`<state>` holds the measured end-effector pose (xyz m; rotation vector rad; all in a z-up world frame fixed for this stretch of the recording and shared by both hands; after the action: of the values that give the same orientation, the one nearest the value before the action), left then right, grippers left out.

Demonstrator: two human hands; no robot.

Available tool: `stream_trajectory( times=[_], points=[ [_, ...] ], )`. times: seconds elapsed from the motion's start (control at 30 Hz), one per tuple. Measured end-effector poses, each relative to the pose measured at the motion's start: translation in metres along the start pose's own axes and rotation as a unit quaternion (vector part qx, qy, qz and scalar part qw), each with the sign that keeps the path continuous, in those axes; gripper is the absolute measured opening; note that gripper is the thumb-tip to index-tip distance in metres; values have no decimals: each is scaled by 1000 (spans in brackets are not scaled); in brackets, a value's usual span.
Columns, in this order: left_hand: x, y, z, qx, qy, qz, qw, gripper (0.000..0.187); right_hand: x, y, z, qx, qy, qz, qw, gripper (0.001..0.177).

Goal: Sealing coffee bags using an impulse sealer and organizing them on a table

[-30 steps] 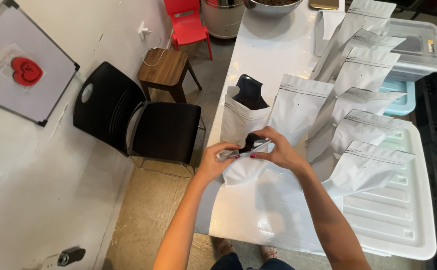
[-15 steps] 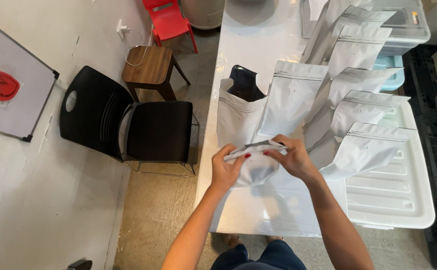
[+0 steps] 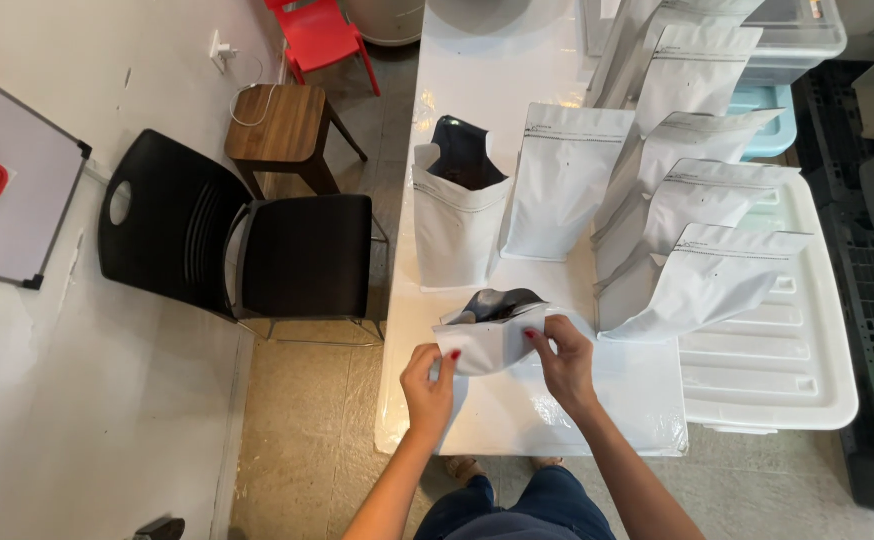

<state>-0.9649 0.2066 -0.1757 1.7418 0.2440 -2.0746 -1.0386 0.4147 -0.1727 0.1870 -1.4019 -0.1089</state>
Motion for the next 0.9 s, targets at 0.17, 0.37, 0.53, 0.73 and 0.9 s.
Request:
stream_trajectory(
  times=[0.17,0.37,0.53,0.73,0.9],
  points=[
    [20,5,16,44,129,-43,990,20,-27,6,23,20,-75,-21,997,23],
    [38,24,49,153,143,-130,969,22,-6,1,-26,-69,-124,-85,986,15],
    [30,1,72,216,171,-128,953,90,3,-52,-106,61,-357,54,931,69],
    [50,-35,-28,119,109,63,985,91,-63,-35,-41,44,-310,97,945,75],
    [-15,-42,-83,62,21,0,998,51,-53,44,30,-84,-135,172,972,43]
  ],
)
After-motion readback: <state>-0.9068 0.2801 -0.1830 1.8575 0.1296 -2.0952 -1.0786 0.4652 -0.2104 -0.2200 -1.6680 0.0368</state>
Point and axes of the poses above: each hand's wrist, its own z-axis towards the middle knuckle, its own y-axis out of the back of the hand, x = y × z, the point moved 2 cm from there along z, towards the middle knuckle, and after that the axes turned 2 degrees about x, right-handed, at the moved point
